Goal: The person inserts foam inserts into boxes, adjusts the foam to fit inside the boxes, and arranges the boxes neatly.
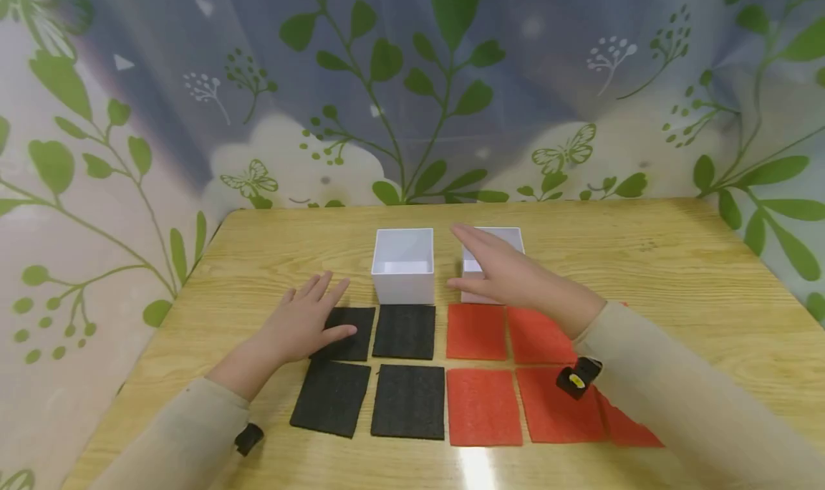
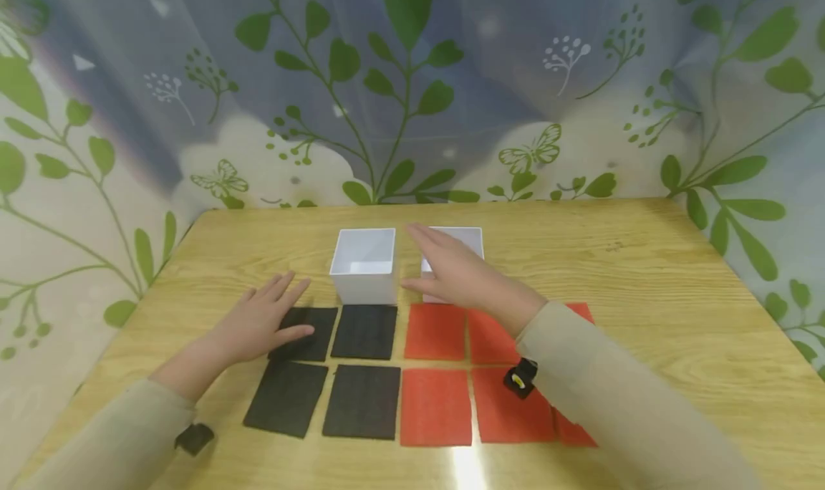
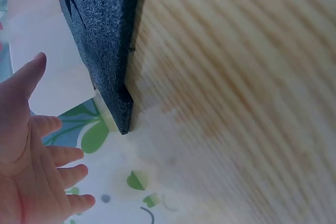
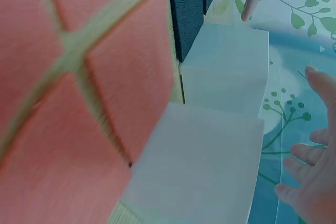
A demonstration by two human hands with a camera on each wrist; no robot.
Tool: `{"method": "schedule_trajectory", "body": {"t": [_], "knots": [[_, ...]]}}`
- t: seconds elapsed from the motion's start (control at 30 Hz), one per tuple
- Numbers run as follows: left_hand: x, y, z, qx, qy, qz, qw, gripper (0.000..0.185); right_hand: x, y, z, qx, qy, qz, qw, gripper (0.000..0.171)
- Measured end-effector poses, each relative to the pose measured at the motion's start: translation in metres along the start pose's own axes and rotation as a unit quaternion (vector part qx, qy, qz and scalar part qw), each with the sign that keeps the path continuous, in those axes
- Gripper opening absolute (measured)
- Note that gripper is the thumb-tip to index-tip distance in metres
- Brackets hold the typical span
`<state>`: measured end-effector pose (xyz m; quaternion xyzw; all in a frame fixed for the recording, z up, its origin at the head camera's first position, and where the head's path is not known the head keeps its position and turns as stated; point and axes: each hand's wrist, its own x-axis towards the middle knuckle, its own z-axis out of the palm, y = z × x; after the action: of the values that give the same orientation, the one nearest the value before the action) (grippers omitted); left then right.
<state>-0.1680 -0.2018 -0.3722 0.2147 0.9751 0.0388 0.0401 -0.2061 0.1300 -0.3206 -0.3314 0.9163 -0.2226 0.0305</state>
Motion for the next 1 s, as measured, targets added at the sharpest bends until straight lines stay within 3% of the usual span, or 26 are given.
{"method": "schedule_trajectory", "body": {"t": [0.5,1.0], "knots": [[0.0,0.0,0.004,-0.013,-0.013,0.011,0.9998,0.08,0.017,0.0,0.004,0.006,-0.025,0.015,1.0,0.083],[0.004,-0.008,0.005,-0.021,-0.064,0.041,0.9969,0.077,0.046,0.009,0.015,-0.038,-0.031,0.021,0.999,0.094]]}}
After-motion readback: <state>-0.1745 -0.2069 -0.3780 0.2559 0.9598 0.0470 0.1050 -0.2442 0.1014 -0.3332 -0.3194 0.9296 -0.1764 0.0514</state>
